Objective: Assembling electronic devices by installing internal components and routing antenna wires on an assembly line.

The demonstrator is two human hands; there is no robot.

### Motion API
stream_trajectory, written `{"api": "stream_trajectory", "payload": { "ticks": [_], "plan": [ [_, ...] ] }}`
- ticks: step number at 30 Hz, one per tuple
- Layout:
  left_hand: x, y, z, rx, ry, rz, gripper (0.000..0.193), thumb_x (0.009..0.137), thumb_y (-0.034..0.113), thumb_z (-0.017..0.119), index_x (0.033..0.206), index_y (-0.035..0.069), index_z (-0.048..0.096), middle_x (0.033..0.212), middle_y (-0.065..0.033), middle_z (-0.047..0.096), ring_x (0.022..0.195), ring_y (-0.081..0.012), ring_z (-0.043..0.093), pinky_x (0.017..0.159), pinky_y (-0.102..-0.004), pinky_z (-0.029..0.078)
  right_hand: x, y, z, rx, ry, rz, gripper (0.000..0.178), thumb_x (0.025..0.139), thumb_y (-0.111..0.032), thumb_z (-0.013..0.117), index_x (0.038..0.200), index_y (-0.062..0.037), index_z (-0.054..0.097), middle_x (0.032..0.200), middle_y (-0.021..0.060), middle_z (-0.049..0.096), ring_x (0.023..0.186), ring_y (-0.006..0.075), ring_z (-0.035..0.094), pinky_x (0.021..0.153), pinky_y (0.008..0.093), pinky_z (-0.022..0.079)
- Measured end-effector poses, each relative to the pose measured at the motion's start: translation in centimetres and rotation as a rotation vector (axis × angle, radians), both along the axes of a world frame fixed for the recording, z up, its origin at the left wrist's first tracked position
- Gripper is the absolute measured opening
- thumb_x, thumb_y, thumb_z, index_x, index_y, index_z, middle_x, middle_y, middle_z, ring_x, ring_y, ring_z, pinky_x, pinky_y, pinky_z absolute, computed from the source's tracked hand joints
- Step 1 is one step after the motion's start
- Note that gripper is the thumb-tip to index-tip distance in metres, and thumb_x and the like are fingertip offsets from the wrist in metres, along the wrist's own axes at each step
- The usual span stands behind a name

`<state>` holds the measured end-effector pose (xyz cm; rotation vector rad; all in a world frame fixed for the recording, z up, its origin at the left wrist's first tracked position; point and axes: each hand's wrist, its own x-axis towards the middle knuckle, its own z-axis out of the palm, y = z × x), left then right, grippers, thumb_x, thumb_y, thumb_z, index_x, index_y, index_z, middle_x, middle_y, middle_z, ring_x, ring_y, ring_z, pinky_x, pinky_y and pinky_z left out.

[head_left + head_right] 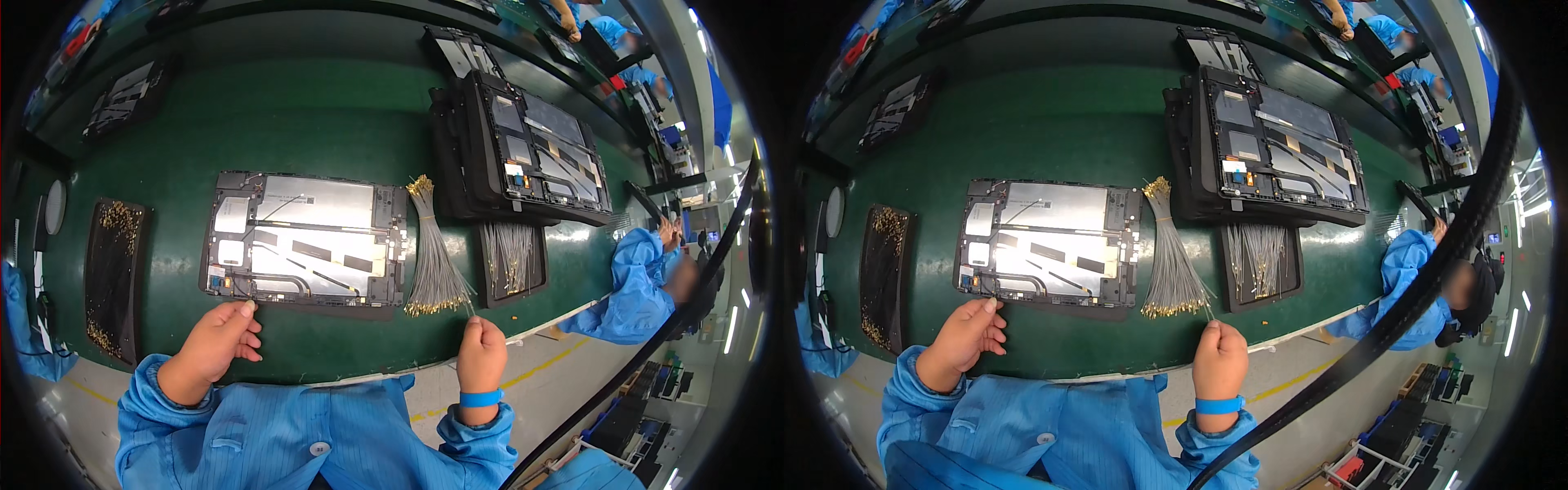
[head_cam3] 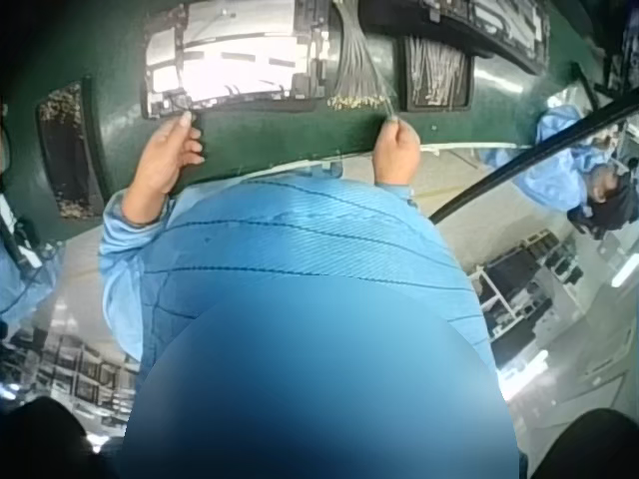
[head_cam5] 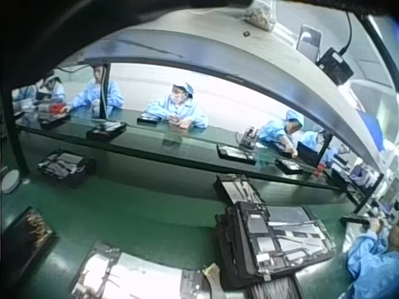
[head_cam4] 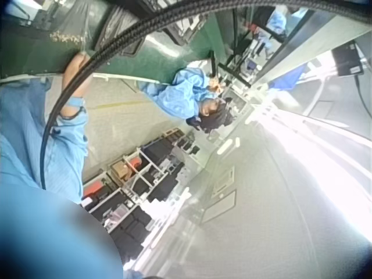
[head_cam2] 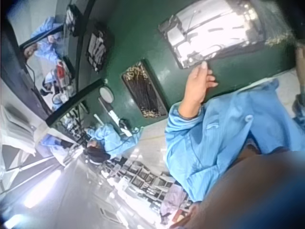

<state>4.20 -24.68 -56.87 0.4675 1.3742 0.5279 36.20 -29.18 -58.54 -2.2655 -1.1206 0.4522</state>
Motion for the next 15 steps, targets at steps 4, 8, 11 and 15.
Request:
{"api": "stream_trajectory", "payload": {
  "ticks": [4, 8, 11, 15],
  "plan": [
    [0.7, -2.2, 0.1, 0.494, 0.406, -0.376, 0.033, 0.081, 0.027, 0.051, 0.097, -0.003, 0.050, 0.077, -0.0089, 0.054, 0.067, -0.0168, 0.053, 0.059, -0.0313, 0.046, -1.3, -0.7, 3.6, 0.162, -0.111, 0.059, 0.012, 0.077, -0.009, 0.051, 0.075, 0.0022, 0.053, 0.071, 0.0159, 0.054, 0.065, 0.0281, 0.051, 0.060, 0.0335, 0.041],
    [3.2, -1.0, 3.2, 1.325, 0.569, -0.776, 0.032, 0.071, 0.020, 0.061, 0.096, 0.002, 0.054, 0.087, -0.0137, 0.055, 0.082, -0.0267, 0.053, 0.073, -0.0350, 0.045, -2.3, -3.1, 7.9, 0.438, 0.096, 0.223, 0.008, 0.077, -0.005, 0.049, 0.076, 0.0009, 0.054, 0.075, 0.0141, 0.055, 0.066, 0.0258, 0.051, 0.061, 0.0307, 0.042],
    [5.1, -1.4, 4.3, 1.784, 0.515, -0.574, 0.029, 0.069, 0.017, 0.063, 0.093, 0.004, 0.055, 0.089, -0.0118, 0.055, 0.085, -0.0263, 0.052, 0.075, -0.0339, 0.045, -2.9, -1.4, 9.0, 0.230, 0.464, 0.920, 0.007, 0.077, -0.006, 0.051, 0.077, -0.0005, 0.055, 0.074, 0.0120, 0.056, 0.067, 0.0230, 0.053, 0.061, 0.0284, 0.042],
    [5.3, -1.8, 3.0, 1.664, 0.417, -0.717, 0.027, 0.067, 0.013, 0.063, 0.092, 0.005, 0.055, 0.085, -0.0064, 0.054, 0.075, -0.0207, 0.053, 0.061, -0.0284, 0.045, -7.4, -0.2, 5.1, 0.036, 0.992, 0.845, 0.009, 0.077, -0.010, 0.053, 0.075, -0.0015, 0.055, 0.070, 0.0081, 0.055, 0.063, 0.0181, 0.053, 0.057, 0.0276, 0.042]
  ]
}}
